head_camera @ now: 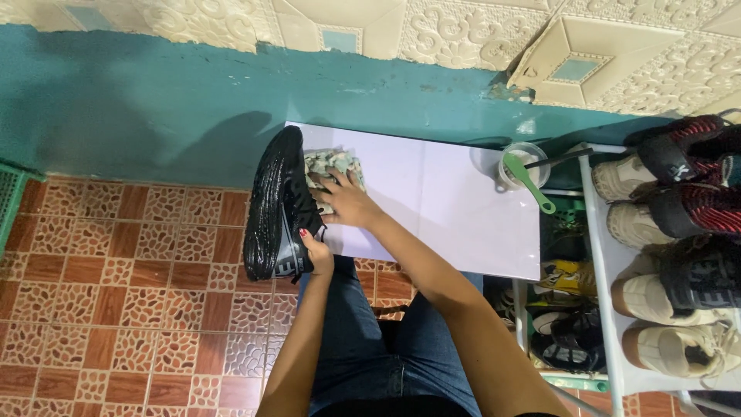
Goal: The person sits on the floor and cleans a black sneaker using a green brush and a white cleaning solution. They repeatedly dip the brush into the solution and scrub the shoe's upper, sole, and sides. A patterned cloth is moved aside to access the workspace.
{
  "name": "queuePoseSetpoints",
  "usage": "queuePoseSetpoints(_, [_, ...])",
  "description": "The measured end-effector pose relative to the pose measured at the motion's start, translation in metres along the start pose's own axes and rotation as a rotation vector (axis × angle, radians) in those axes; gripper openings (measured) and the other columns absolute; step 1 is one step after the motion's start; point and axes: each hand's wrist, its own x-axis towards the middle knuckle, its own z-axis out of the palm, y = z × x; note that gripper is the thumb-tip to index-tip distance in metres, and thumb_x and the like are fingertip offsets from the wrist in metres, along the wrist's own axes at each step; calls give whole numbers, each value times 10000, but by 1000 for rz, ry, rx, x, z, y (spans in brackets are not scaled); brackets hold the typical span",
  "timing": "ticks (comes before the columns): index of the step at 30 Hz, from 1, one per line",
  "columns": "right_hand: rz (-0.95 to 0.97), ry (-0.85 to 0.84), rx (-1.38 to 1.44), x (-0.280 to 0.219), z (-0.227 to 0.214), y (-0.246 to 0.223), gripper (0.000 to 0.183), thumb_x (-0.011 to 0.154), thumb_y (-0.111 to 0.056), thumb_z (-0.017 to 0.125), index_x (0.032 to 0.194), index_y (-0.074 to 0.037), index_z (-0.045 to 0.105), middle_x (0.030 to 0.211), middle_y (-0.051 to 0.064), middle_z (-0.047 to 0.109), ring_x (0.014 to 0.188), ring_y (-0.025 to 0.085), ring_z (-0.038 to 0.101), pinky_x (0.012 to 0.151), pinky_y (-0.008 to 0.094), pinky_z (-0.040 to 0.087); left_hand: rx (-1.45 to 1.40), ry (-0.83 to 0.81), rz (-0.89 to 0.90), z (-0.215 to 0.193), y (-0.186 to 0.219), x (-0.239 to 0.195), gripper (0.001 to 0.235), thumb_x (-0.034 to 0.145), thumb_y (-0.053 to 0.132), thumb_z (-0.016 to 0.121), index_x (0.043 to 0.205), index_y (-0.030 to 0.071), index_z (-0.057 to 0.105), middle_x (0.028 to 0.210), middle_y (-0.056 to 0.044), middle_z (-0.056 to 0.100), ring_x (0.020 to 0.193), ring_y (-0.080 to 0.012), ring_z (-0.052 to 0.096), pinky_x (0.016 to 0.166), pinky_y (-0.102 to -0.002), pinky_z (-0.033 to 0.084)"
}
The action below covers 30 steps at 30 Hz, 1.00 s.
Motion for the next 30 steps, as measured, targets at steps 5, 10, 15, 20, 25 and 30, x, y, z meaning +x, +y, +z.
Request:
queuePoseSetpoints(5, [-21,-52,36,30,-4,22,610,883,-584,659,1388,-251,577,1495,55,474,1485,406,229,1149,678,260,-352,-76,-287,-11,14,1,422,1042,20,580,1366,-218,454,1489,-367,387,1396,-274,425,1225,-453,206])
queuePoseSetpoints(10, [22,-30,-32,58,-13,26,494,887,-637,616,1213,-271,677,1417,-17,564,1491,326,264,1194,630,184,-352,-87,-205,-3,7,-6,430,1062,23,546,1391,-225,424,1484,-441,321,1424,-315,388,1228,-453,184])
queuePoseSetpoints(15, [249,109,-217,59,-5,7,680,912,-736,514,1469,-346,501,1558,31,432,1511,344,228,1189,695,108,-549,-119,-547,-47,40,32,445,1063,94,574,1431,-128,458,1542,-282,371,1403,-273,403,1237,-418,196])
queuePoseSetpoints(20, [422,403,-1,-47,-27,-29,515,1034,-371,561,1525,-274,436,1551,125,401,1470,382,299,1123,729,164,-607,-193,-1011,-71,69,65,480,1080,317,560,1422,-20,540,1505,-223,465,1400,-241,418,1249,-391,204])
queuePoseSetpoints(25, [638,512,91,-215,4,7,384,1005,-177,540,1383,-159,605,1472,167,495,1473,333,324,1134,686,32,-586,-207,-1198,-26,28,-5,536,1070,430,610,1375,-10,605,1398,-290,546,1344,-314,486,1224,-409,275])
queuePoseSetpoints(30, [1058,999,-400,-344,13,52,515,968,-293,641,1409,-66,502,1374,247,453,1242,430,479,1004,591,382,-608,-195,-1069,-41,42,11,499,1102,388,560,1332,-50,621,1350,-336,553,1314,-351,512,1200,-436,306])
